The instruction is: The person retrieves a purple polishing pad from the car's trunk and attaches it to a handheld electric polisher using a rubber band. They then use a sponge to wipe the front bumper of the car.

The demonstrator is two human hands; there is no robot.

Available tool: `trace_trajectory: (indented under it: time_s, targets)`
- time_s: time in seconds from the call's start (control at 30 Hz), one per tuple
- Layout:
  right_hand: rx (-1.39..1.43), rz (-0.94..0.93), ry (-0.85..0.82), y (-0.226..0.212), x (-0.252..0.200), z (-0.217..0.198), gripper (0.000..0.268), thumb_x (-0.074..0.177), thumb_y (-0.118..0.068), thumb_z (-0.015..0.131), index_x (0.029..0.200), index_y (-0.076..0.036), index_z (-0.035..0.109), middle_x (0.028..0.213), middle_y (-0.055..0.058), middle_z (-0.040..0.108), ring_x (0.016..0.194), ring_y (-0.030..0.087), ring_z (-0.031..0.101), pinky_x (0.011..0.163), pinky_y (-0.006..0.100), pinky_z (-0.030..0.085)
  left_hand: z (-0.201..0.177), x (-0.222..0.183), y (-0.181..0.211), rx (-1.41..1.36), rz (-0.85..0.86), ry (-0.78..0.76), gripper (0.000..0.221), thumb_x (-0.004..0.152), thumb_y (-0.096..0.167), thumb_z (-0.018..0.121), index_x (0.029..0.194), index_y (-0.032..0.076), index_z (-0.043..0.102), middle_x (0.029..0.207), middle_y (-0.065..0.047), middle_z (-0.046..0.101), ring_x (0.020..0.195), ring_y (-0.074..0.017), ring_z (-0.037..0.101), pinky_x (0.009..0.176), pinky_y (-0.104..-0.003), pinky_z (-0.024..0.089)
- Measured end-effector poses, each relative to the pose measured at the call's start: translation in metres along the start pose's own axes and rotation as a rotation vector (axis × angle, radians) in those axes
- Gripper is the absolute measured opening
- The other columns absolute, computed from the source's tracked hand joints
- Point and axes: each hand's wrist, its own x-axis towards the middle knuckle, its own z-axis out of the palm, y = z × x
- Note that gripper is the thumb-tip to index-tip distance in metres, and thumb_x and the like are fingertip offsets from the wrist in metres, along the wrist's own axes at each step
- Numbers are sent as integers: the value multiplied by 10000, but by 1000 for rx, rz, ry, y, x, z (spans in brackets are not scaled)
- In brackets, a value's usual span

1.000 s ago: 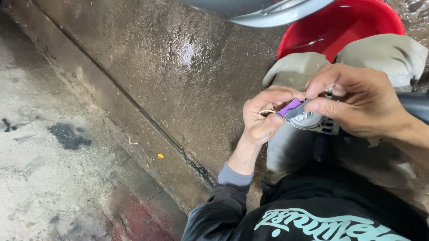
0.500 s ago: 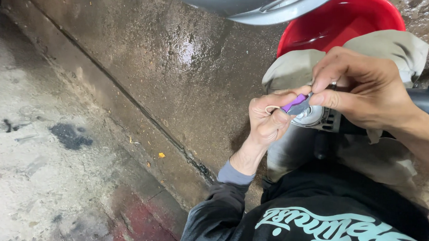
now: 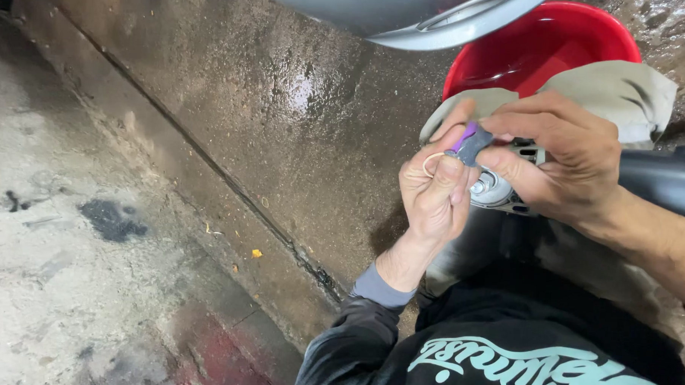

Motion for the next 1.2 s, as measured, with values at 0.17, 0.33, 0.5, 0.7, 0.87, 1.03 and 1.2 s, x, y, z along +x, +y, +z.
trace_trajectory:
  time_s: [0.17,0.33,0.5,0.7,0.87,1.03,1.2]
  targets:
    - [-115,-87,-60,3,3,0,708,826,-269,1056,1338,96,732,1265,309,741,1133,368,746,1008,444,608,23,5,8,181,105,-17,345,1143,201,720,1463,72,718,1682,-278,508,1670,-370,433,1435,-495,358]
    - [-51,-67,-44,-7,9,4,500,964,-22,936,1350,143,665,1304,316,745,1129,377,746,926,411,649,24,5,7,86,46,14,362,1155,179,708,1482,24,704,1699,-304,497,927,-73,614,642,-179,375]
    - [-9,2,-83,-16,23,-8,429,960,69,921,1308,177,694,1268,331,699,1065,336,698,938,376,621,18,12,19,52,-7,-43,524,1123,259,639,1561,-27,596,1340,-232,616,969,-146,564,717,-259,409]
    - [-9,120,-228,-15,40,-18,400,889,46,923,1242,95,742,1179,218,732,975,242,655,843,308,561,-3,22,32,505,-74,119,450,1107,325,581,1426,9,571,1298,-178,746,589,-84,580,665,-207,413]
    - [25,251,-328,-7,48,-24,457,849,-50,909,1258,50,733,1169,151,720,921,200,606,823,293,517,-13,32,59,1177,101,-113,309,1183,360,506,1264,178,742,1400,-73,654,1368,-205,623,1235,-392,505]
    - [393,650,-358,0,46,-21,517,864,-89,824,1346,-22,652,1213,74,715,1053,153,688,948,252,590,-29,35,49,934,-7,-48,430,1121,434,673,1468,181,702,1021,60,590,985,-77,530,925,-212,442]
    - [569,704,-414,8,46,-10,538,792,-142,776,1298,-22,637,1536,160,659,1392,250,666,1156,337,556,-14,41,31,661,38,-11,319,1166,249,648,1439,95,705,887,15,712,936,-100,622,1029,-246,536]
